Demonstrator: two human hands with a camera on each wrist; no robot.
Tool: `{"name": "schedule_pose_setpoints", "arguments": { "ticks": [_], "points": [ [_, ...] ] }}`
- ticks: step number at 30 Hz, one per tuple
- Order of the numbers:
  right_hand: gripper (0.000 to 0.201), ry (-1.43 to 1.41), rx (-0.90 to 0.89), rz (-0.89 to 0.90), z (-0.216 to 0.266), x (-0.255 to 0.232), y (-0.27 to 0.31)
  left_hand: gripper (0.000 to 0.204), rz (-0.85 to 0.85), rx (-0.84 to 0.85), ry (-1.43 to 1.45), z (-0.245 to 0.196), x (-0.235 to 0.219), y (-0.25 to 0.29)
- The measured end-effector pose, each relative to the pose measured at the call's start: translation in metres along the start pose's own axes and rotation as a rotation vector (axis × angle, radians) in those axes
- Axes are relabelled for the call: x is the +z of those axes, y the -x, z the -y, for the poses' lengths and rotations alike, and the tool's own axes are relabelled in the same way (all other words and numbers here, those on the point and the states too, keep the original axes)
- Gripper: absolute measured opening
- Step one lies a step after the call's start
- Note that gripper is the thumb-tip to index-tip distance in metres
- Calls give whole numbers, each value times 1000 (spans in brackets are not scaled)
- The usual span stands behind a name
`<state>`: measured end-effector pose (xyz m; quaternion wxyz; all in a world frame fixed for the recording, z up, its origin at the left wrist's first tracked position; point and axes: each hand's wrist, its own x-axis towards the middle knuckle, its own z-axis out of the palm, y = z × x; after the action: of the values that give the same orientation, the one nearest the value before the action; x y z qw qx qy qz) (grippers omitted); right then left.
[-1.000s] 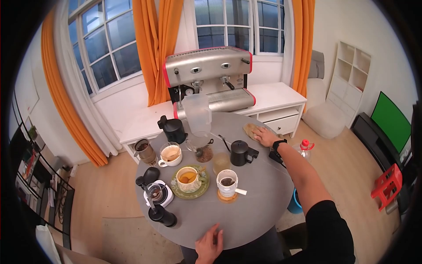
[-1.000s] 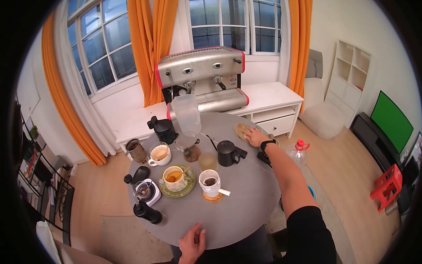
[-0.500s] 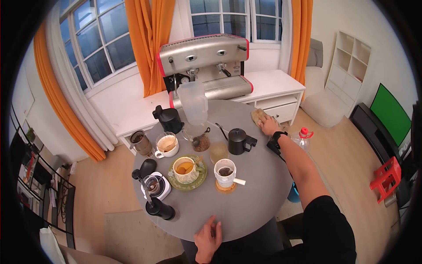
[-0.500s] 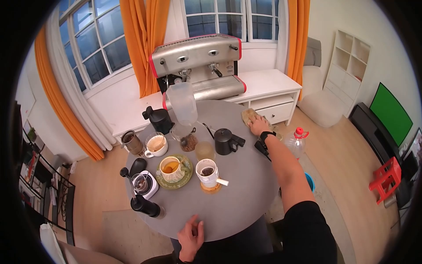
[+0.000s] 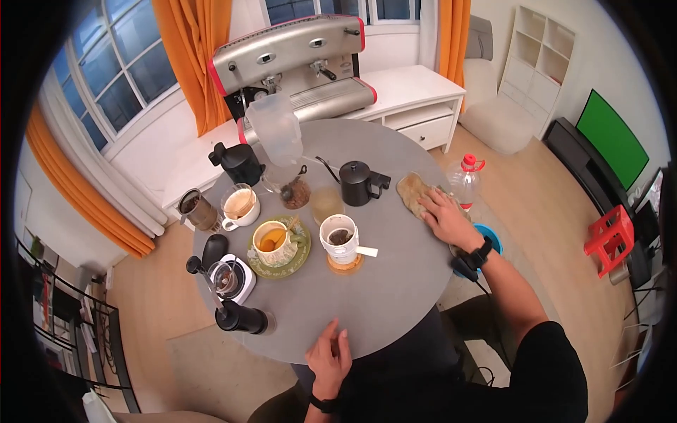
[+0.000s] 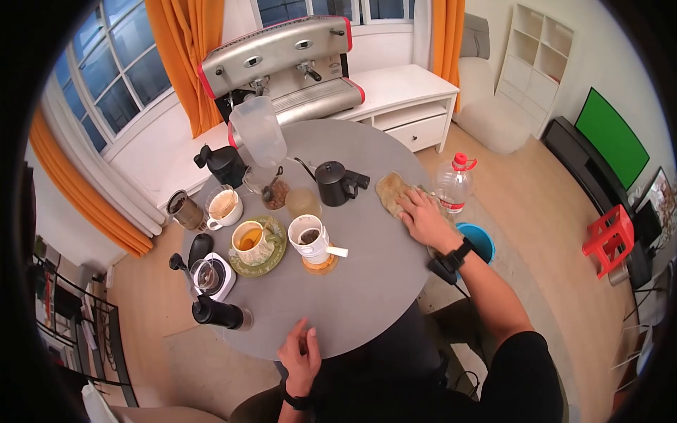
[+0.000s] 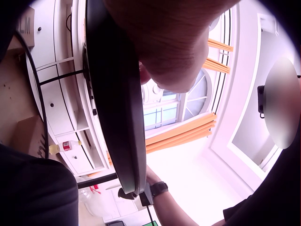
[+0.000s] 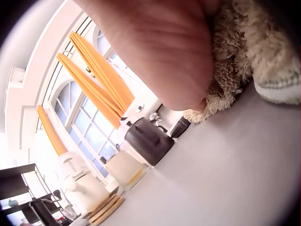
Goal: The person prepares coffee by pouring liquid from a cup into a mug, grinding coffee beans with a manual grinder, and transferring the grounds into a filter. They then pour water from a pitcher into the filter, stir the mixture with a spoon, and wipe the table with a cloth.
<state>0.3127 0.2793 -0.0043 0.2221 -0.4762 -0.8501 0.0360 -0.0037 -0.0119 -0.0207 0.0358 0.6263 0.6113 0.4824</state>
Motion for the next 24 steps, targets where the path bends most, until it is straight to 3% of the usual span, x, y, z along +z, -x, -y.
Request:
{"name": "schedule_pose_setpoints", "arguments": {
  "ticks": [4, 8, 11, 15, 24],
  "points": [
    [42, -72, -25, 59, 54, -27, 40, 21, -64, -3, 99, 6, 1, 8],
    [41, -187, -64, 86, 95, -39, 78, 12, -182, 128, 198, 17, -2, 18],
    [42, -231, -129, 204, 129, -46, 104, 7, -228, 151, 277, 18, -6, 23],
    [44, -313, -273, 351, 172, -49, 121, 18, -218, 200, 306, 15, -10, 17],
    [50, -228, -310, 211, 248, 6, 85, 27, -220, 178, 353, -1, -11, 19]
  ]
}}
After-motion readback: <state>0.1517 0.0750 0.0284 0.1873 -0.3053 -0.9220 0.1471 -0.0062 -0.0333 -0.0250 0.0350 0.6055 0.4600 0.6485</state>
